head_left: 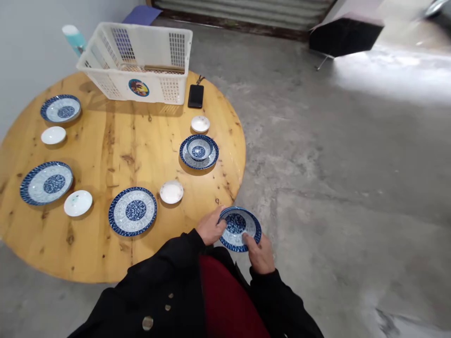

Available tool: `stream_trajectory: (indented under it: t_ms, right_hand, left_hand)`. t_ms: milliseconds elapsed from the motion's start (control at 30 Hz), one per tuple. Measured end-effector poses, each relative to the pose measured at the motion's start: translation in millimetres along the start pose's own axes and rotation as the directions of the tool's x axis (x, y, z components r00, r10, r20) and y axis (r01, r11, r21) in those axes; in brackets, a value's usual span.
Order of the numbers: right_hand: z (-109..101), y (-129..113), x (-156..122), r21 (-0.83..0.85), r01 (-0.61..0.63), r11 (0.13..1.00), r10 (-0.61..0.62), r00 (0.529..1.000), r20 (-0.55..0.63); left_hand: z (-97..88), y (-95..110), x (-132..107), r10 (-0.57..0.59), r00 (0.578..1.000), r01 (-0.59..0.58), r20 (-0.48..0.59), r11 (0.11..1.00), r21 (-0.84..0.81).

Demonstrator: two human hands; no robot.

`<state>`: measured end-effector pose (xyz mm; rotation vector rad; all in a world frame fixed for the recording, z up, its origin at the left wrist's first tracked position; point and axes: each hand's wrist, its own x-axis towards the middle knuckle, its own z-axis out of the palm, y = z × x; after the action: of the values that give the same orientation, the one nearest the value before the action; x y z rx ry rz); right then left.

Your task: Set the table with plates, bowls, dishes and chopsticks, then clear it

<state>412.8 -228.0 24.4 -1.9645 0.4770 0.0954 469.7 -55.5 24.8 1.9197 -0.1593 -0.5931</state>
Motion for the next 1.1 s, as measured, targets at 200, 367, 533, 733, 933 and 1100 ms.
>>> stream_trajectory:
  t_ms: [200,367,533,733,933,1100]
  right_hand:
    - [19.9,-55.1,89.9,-0.051,0.189,0.981,-0.180,0.974,0.141]
    - [43.6,-100.0,168.0,-0.019,0.348,0.937,-0.328,0.900,0.287]
    - [74.5,-122.0,242.0,-0.019,0.389,0.921,-0.345,0.837,0.425]
    - [106.8,-137.9,304.4,-0.115,0.485,0.867,-0.344,0.749,0.566]
    - [122.9,-143.9,325.8,-0.343,0.619,0.707,-0.280,0.690,0.668]
    - [127.3,-142.5,328.1,-0.382,0.700,0.603,-0.296,0.642,0.708]
  left_hand:
    - [-48.4,21.9,40.9,0.042,0.961,-0.036,-0.272,0.999,0.027]
    - [-84.9,29.6,80.8,-0.006,0.870,0.052,-0.494,0.996,0.079]
    - [-114.2,30.7,124.5,-0.038,0.762,0.201,-0.647,0.963,0.180]
    - [-137.0,28.4,165.2,-0.222,0.650,0.477,-0.726,0.864,0.163]
    - [-141.0,30.0,175.9,-0.398,0.583,0.646,-0.709,0.756,0.107]
    - [-139.4,29.1,178.9,-0.457,0.548,0.715,-0.700,0.691,0.109]
